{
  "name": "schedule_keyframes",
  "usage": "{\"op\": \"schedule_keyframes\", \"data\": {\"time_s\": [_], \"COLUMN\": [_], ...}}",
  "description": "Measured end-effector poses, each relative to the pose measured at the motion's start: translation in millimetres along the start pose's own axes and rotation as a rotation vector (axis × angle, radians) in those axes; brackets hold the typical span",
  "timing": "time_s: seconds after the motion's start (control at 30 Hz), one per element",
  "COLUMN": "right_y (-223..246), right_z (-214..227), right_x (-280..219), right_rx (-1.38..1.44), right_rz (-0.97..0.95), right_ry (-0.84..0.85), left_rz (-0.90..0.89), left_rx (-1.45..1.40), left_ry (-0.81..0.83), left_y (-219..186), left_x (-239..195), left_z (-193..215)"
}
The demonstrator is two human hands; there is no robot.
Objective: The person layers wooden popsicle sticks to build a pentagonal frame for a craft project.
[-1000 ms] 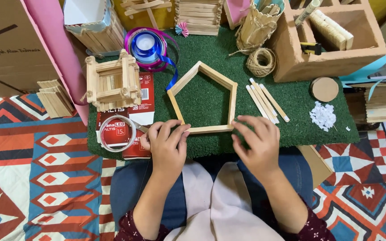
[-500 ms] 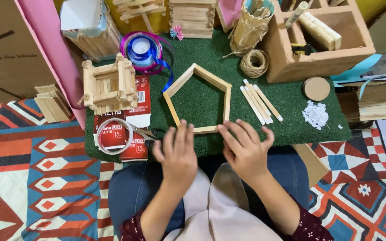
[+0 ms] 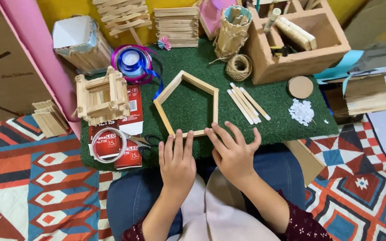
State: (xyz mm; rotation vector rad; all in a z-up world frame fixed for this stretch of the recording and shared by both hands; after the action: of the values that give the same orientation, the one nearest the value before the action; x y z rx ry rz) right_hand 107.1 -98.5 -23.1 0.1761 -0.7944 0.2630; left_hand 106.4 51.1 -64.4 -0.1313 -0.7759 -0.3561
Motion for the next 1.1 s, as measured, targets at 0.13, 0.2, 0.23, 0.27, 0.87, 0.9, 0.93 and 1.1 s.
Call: {"op": "schedule_keyframes", "data": {"time_s": [0.13, 0.2, 0.23, 0.27, 0.87, 0.9, 0.93, 1.1], "right_y": [-3, -3, -3, -17, -159, -154, -149, -140], "right_z": [-2, -1, 0, -4, -33, -26, -19, 18], "right_x": [1, 3, 4, 2, -5, -1, 5, 10], "right_rx": [0.033, 0.079, 0.132, 0.131, -0.124, -0.061, 0.003, 0.345], "right_rz": [-0.019, -0.035, -0.042, -0.044, -0.432, -0.453, -0.472, -0.656], "right_ry": [0.045, 0.055, 0.07, 0.069, 0.398, 0.346, 0.29, 0.168], "left_rz": [0.015, 0.01, 0.015, 0.013, 0.127, 0.123, 0.118, 0.128], "left_rx": [0.0, -0.003, -0.002, -0.002, -0.278, -0.349, -0.42, -0.636], "left_ry": [0.016, 0.023, 0.032, 0.033, 0.147, 0.168, 0.187, 0.152], "left_y": [1, 1, 1, 0, -26, -28, -29, -39], "left_x": [4, 3, 3, 3, 10, 12, 14, 20], "left_z": [1, 0, 0, 0, 29, 35, 40, 61]}}
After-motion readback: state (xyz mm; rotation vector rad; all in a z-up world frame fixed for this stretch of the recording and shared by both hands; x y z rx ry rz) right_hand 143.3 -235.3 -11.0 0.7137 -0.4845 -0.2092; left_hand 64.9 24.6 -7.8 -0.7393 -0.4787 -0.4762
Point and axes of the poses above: each hand's wrist, its own x-axis towards the middle knuckle, its own z-axis out of the back of the hand, y = z × x, the point moved 4 cm from there along x, towards the middle knuckle, and after that the axes turned 1 degree about -z, right-handed, at the moved point
